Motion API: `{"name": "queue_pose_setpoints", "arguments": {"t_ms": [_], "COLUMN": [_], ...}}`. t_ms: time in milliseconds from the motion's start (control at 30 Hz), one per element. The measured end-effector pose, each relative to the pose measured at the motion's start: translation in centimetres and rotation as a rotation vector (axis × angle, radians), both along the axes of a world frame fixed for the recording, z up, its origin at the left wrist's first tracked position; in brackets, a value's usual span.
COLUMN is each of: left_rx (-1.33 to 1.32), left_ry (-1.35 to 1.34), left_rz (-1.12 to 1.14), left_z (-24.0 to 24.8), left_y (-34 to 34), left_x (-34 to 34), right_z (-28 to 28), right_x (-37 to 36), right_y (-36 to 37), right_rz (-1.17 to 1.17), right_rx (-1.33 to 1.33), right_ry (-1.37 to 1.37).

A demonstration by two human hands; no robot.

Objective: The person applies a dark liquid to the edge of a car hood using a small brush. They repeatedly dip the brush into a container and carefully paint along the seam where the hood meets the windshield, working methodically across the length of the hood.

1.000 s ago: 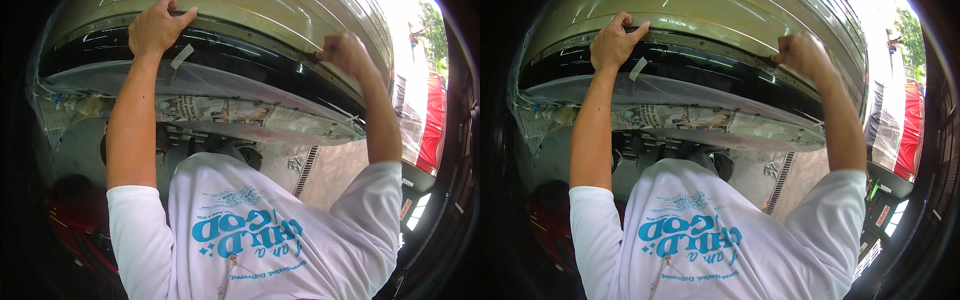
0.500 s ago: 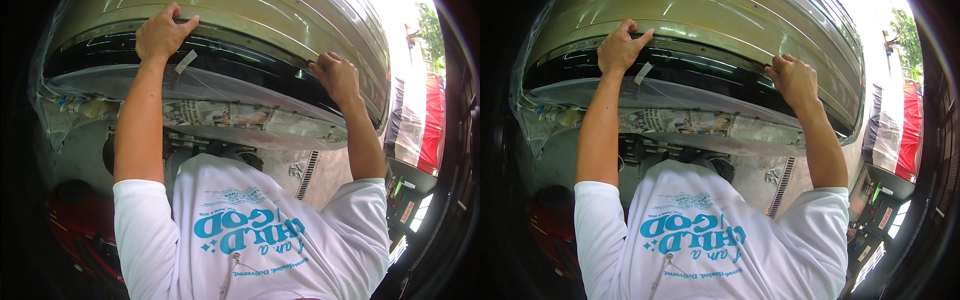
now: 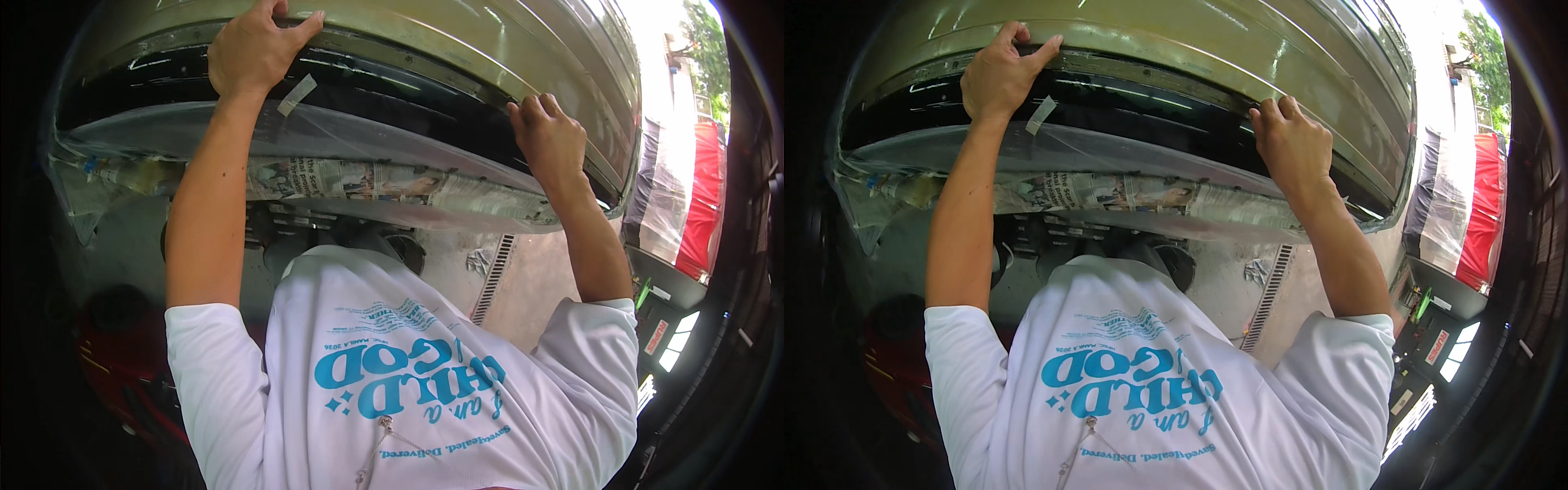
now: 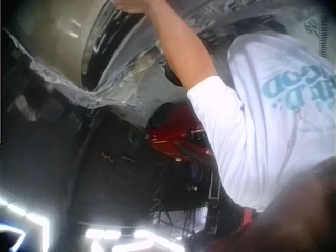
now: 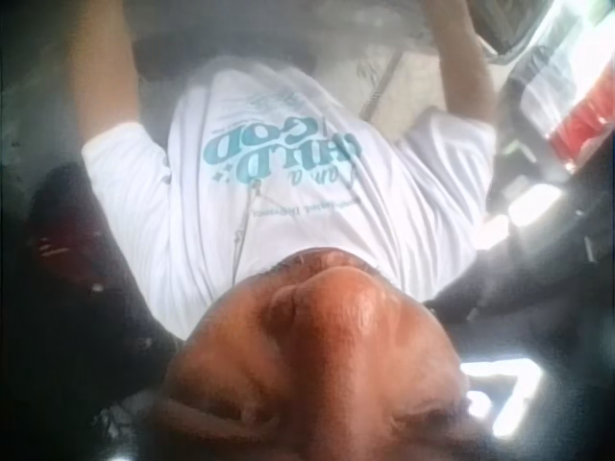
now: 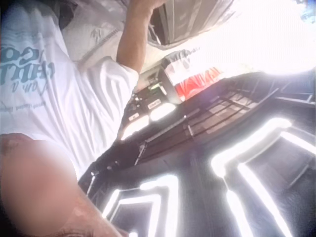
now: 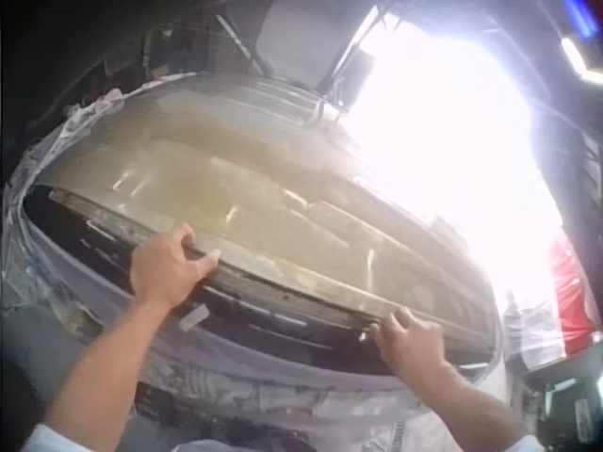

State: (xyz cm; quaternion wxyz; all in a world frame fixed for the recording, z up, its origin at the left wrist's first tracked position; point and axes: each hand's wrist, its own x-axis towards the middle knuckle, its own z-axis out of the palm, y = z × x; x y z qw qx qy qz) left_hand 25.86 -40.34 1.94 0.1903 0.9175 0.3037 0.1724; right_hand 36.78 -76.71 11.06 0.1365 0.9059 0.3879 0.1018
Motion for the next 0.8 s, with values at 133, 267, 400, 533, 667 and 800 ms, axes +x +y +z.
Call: {"name": "queue_pose_setpoints", "arguments": {"t_ms": [133, 267, 400, 533, 667, 800], "left_rx": [-0.001, 0.007, 0.029, 0.084, 0.055, 0.03], "left_ry": [-0.018, -0.024, -0.024, -0.039, -0.011, 0.031], "left_rz": [-0.013, -0.025, -0.033, -0.042, -0.036, -0.031], "left_z": [-0.3, 0.1, -0.3, -0.5, -0.4, 0.0], "left_y": [0.1, 0.0, 0.5, 0.7, 0.5, 0.3], "left_x": [0.0, 0.0, 0.3, 0.4, 0.5, 0.3], "right_z": [2.8, 6.0, 6.0, 4.6, 4.1, 3.4], "right_x": [3.8, 8.4, 7.3, 4.0, 2.0, 2.2], "right_y": [2.3, 6.3, 2.7, -0.6, 0.0, 0.0], "right_rz": [0.042, -0.078, -0.194, -0.037, -0.039, 0.009], "right_rx": [-0.129, -0.268, -0.092, -0.003, -0.001, -0.015], "right_ry": [0.201, 0.586, 0.648, 0.351, 0.296, 0.265]}}
